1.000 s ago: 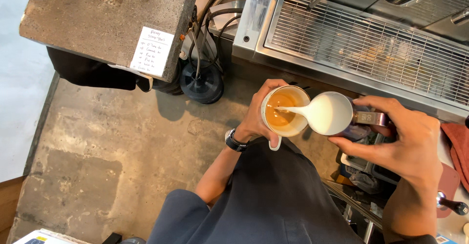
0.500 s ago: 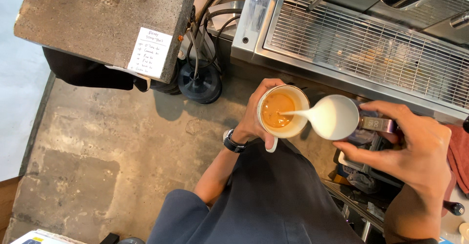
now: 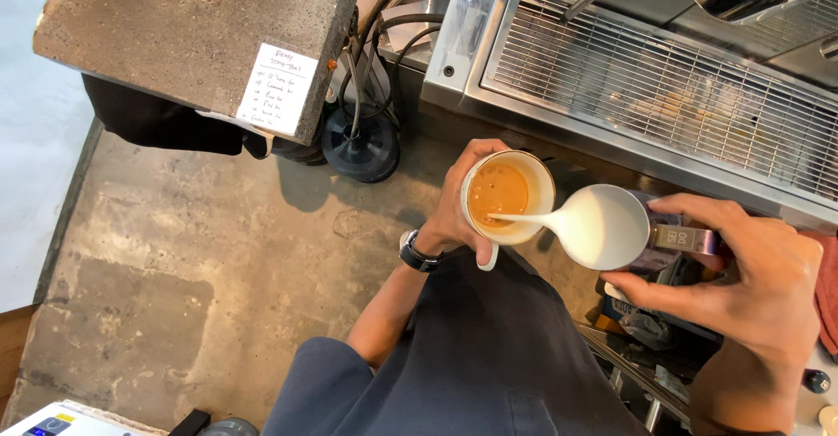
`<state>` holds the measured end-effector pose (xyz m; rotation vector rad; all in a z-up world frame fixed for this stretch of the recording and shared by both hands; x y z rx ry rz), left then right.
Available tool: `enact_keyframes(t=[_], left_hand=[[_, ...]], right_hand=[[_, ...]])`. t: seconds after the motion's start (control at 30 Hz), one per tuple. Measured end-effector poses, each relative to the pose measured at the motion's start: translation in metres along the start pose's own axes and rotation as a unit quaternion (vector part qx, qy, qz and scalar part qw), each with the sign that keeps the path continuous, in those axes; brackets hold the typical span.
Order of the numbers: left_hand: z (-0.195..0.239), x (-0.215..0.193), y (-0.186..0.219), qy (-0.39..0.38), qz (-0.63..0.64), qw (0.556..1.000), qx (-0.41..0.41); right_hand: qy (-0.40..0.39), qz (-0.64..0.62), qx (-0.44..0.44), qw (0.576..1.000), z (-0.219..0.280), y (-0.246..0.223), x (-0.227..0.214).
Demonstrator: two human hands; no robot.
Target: The person steams milk using an espresso machine wand, wipes the steam wand with a cloth, and then pours the steamed milk into a cup of espresso to create a latte art design.
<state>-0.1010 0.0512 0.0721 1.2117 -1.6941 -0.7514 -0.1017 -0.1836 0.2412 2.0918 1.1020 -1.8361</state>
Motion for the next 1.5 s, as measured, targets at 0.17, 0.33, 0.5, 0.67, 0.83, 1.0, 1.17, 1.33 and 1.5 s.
enact_keyframes(t=[0.17,0.33,0.5,0.67,0.83,1.0,1.17,1.33,1.5], left_hand=[[0.001,0.001,0.001,-0.008,0.068,0.998,-0.002],[0.001,0.002,0.002,-0.030,0.054,0.998,-0.015],[-0.001,0.002,0.004,-0.030,-0.010,0.999,-0.010],[-0.001,-0.001,-0.001,-0.008,0.015,1.000,-0.022],[-0.002,0.002,-0.001,-0.015,0.070,0.997,-0.012],[-0.001,0.006,0.002,-0.038,0.072,0.996,-0.024],[0.000,0.006,-0.004,-0.048,0.021,0.998,-0.041],[-0.002,0.005,-0.006,-0.020,0.028,0.999,-0.022],[-0.002,0.003,-0.005,-0.015,0.055,0.998,-0.012]], right_hand=[[-0.005,0.022,-0.021,1.000,-0.004,-0.003,0.000],[-0.002,0.039,-0.028,0.999,-0.010,-0.001,0.003],[0.007,0.009,-0.030,0.999,-0.015,-0.010,0.000],[-0.016,0.025,-0.014,0.999,-0.008,-0.004,-0.002],[-0.004,0.039,-0.019,0.999,-0.007,-0.002,-0.001],[-0.005,0.058,-0.045,0.997,-0.010,0.001,0.001],[0.014,0.043,-0.030,0.999,-0.012,-0.003,-0.002],[-0.007,0.008,-0.016,1.000,-0.010,-0.006,-0.004],[0.003,0.033,-0.012,0.999,-0.005,-0.006,-0.004]])
Point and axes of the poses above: each hand's wrist, its own z-axis away from the middle knuckle, its own x-axis out of the palm, y = z × x, the point moved 6 cm from there along -z, towards the middle knuckle, and after that the axes turned 6 degrees about -z, right-handed, at the moved point
